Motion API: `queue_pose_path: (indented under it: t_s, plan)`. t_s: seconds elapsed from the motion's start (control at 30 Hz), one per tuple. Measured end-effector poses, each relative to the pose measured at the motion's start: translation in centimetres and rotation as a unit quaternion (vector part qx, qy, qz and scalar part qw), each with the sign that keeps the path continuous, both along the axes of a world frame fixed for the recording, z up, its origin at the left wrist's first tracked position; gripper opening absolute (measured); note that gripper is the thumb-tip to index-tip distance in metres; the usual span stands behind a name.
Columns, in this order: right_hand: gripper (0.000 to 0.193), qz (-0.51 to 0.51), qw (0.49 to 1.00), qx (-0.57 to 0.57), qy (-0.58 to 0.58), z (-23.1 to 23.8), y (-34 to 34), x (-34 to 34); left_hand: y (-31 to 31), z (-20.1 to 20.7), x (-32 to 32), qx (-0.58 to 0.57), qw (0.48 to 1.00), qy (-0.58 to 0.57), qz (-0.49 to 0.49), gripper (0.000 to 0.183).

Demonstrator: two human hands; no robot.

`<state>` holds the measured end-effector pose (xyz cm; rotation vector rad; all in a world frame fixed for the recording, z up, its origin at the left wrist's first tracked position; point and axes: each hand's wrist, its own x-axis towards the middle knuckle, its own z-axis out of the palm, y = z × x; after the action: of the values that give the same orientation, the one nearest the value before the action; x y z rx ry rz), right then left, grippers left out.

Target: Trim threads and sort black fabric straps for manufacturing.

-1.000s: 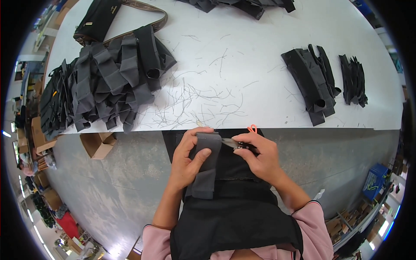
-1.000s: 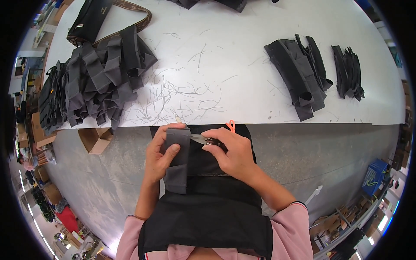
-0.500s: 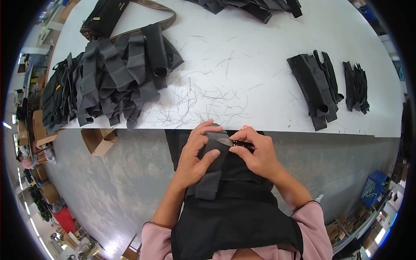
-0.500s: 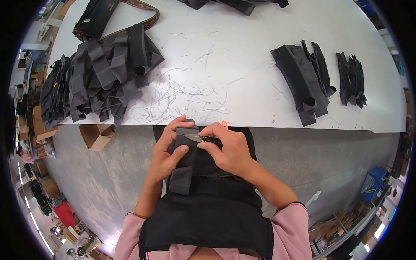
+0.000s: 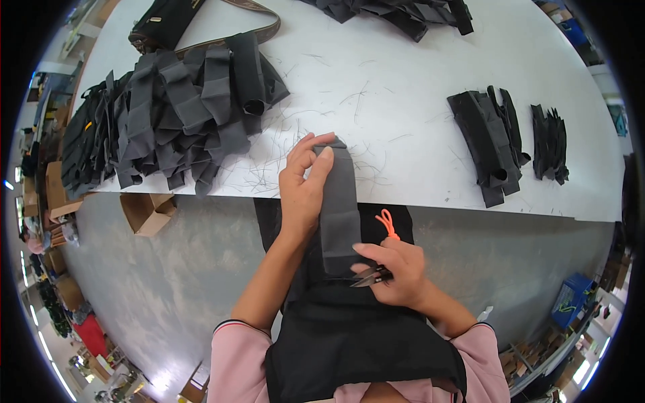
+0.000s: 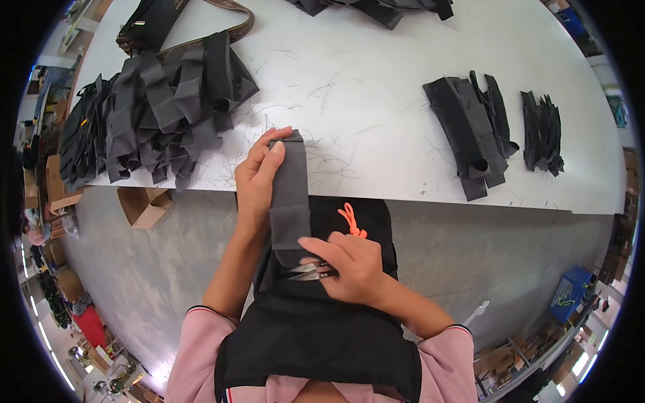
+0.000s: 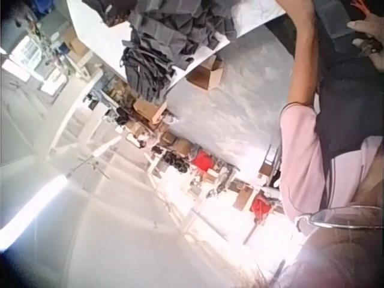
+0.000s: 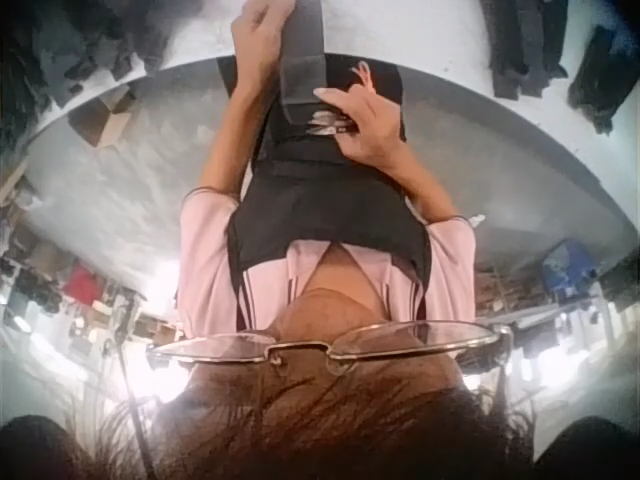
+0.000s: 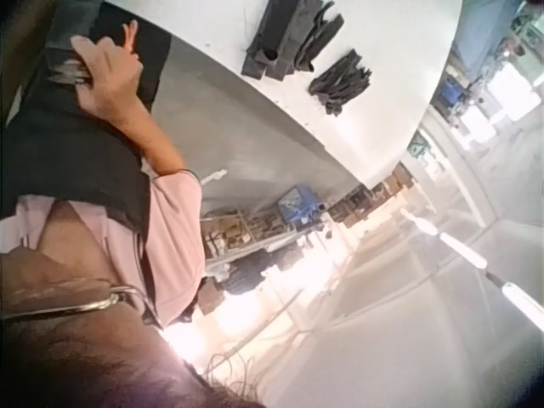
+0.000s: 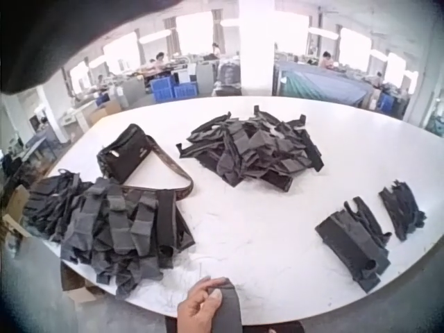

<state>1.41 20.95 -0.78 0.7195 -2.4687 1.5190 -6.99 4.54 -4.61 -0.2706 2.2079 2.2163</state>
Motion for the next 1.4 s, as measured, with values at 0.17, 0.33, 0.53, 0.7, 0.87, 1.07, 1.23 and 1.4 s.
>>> queue_pose_path:
  t_s: [0.17, 0.33, 0.53, 0.7, 0.87, 1.07, 1.23, 1.4]
  plan:
    - [0.026, -0.046, 0.999, -0.019, -0.005, -0.7, -0.3, -1.8, 0.3, -0.4, 0.9, 0.007, 1.0, -0.029, 0.004, 0.02]
    - [0.014, -0.049, 0.976, -0.099, -0.189, -2.3, 0.8, -3.4, -0.9, 3.4, 4.9, -0.024, 0.999, 0.013, -0.041, 0.041]
    - [0.011, -0.014, 0.808, -0.278, -0.519, -1.5, 0.5, -4.6, 0.0, 2.4, 5.5, 0.064, 0.981, -0.097, -0.157, 0.023]
    - [0.016, -0.147, 0.898, -0.276, -0.31, -1.5, 0.4, -2.9, 0.1, 1.4, 5.6, 0.073, 0.98, -0.148, -0.114, 0.016]
    - [0.027, -0.143, 0.987, 0.035, -0.056, -0.6, 2.1, -2.3, 0.8, 2.4, 5.0, 0.112, 0.979, -0.146, -0.089, 0.015]
    - [0.028, -0.128, 0.991, 0.045, -0.014, -0.9, 2.2, -3.1, 1.0, 2.8, 5.1, 0.144, 0.973, -0.157, -0.089, 0.015]
    - [0.028, -0.128, 0.987, 0.094, 0.026, -1.2, 2.4, -2.8, 0.9, 2.8, 5.2, 0.139, 0.973, -0.164, -0.09, 0.016]
    - [0.027, -0.143, 0.989, 0.038, 0.023, -1.0, 2.3, -2.7, 0.9, 2.8, 5.2, 0.138, 0.972, -0.163, -0.095, 0.015]
